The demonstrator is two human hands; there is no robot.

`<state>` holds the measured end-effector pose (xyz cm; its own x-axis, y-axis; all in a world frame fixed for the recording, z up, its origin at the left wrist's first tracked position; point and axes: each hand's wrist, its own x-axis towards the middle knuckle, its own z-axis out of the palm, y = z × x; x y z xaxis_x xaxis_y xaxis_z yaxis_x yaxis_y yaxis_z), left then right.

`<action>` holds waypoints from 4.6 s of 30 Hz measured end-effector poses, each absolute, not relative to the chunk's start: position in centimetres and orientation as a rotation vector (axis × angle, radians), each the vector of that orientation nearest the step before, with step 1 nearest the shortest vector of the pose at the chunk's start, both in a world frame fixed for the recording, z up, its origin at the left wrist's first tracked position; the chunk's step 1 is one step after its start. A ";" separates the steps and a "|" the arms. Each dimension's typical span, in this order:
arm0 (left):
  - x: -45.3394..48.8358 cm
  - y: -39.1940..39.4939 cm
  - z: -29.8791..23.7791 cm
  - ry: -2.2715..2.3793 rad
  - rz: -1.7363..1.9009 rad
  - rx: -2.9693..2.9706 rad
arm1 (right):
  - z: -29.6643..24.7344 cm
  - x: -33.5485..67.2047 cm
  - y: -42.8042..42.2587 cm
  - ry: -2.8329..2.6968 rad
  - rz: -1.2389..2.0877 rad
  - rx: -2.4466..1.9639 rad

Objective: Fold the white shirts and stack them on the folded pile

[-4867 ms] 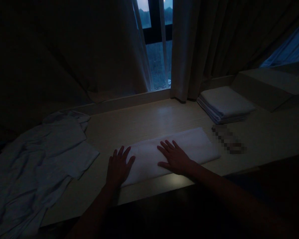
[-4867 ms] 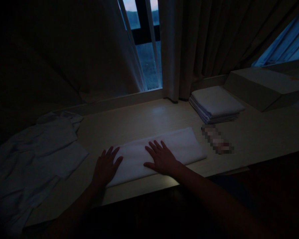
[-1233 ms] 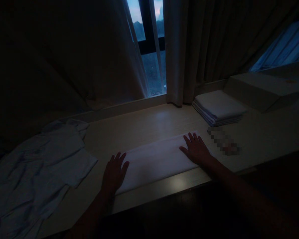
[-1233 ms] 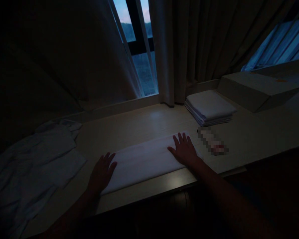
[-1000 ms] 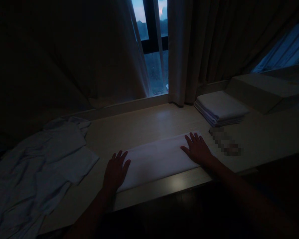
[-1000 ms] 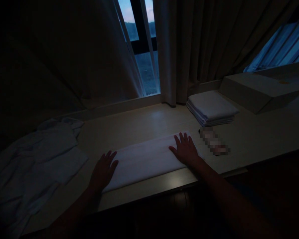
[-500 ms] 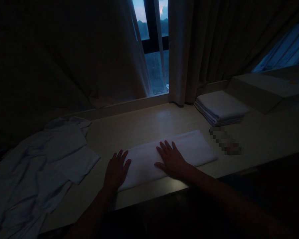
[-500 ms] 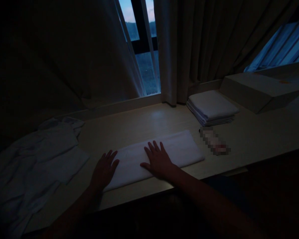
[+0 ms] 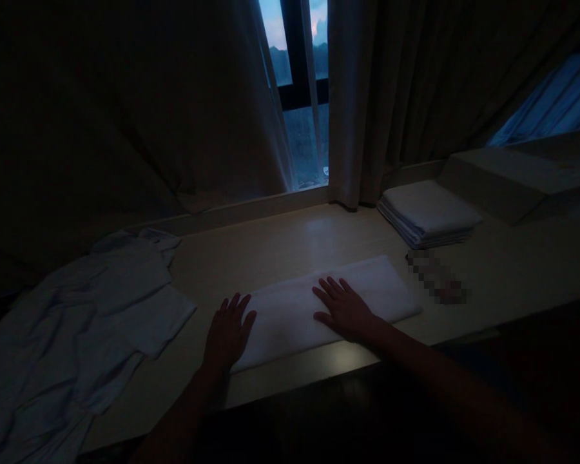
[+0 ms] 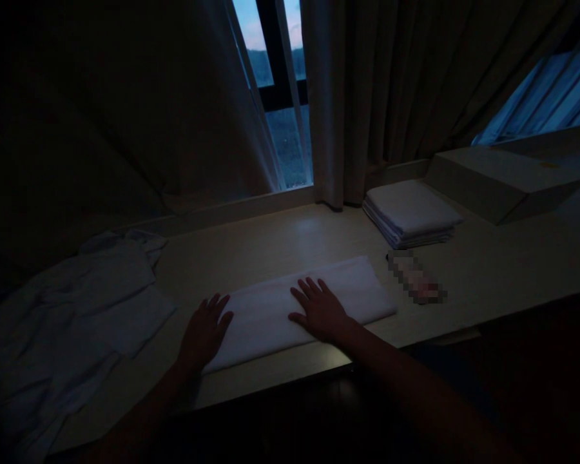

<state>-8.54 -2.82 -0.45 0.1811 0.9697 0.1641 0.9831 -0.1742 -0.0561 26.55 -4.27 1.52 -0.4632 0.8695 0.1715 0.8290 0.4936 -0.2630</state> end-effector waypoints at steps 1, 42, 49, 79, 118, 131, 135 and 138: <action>-8.5 -2.8 -0.5 -1.912 -0.130 -2.297 | 1.3 27.4 -4.0 -2.446 0.187 -1.480; 1.8 -6.8 6.2 -2.038 0.166 -2.590 | -3.3 34.2 -9.5 -1.792 -0.229 -1.728; 1.9 -6.5 -1.0 -1.838 -0.143 -2.508 | -5.7 34.3 -8.2 -1.726 -0.411 -1.637; 2.6 -7.2 -0.6 -1.810 -0.531 -2.538 | -3.5 35.1 -9.1 -2.067 -0.478 -1.822; 3.0 -7.0 0.2 -1.818 -0.339 -2.528 | -2.0 34.9 -9.4 -2.030 -0.274 -1.866; 2.9 -7.2 0.5 -1.865 -0.457 -2.560 | -2.3 35.0 -9.4 -2.079 -0.292 -1.873; 2.9 -7.2 0.4 -1.833 -0.435 -2.554 | -2.4 35.0 -9.2 -2.060 -0.275 -1.897; 2.9 -7.2 0.4 -1.825 -0.419 -2.527 | -2.3 34.9 -9.2 -2.059 -0.273 -1.888</action>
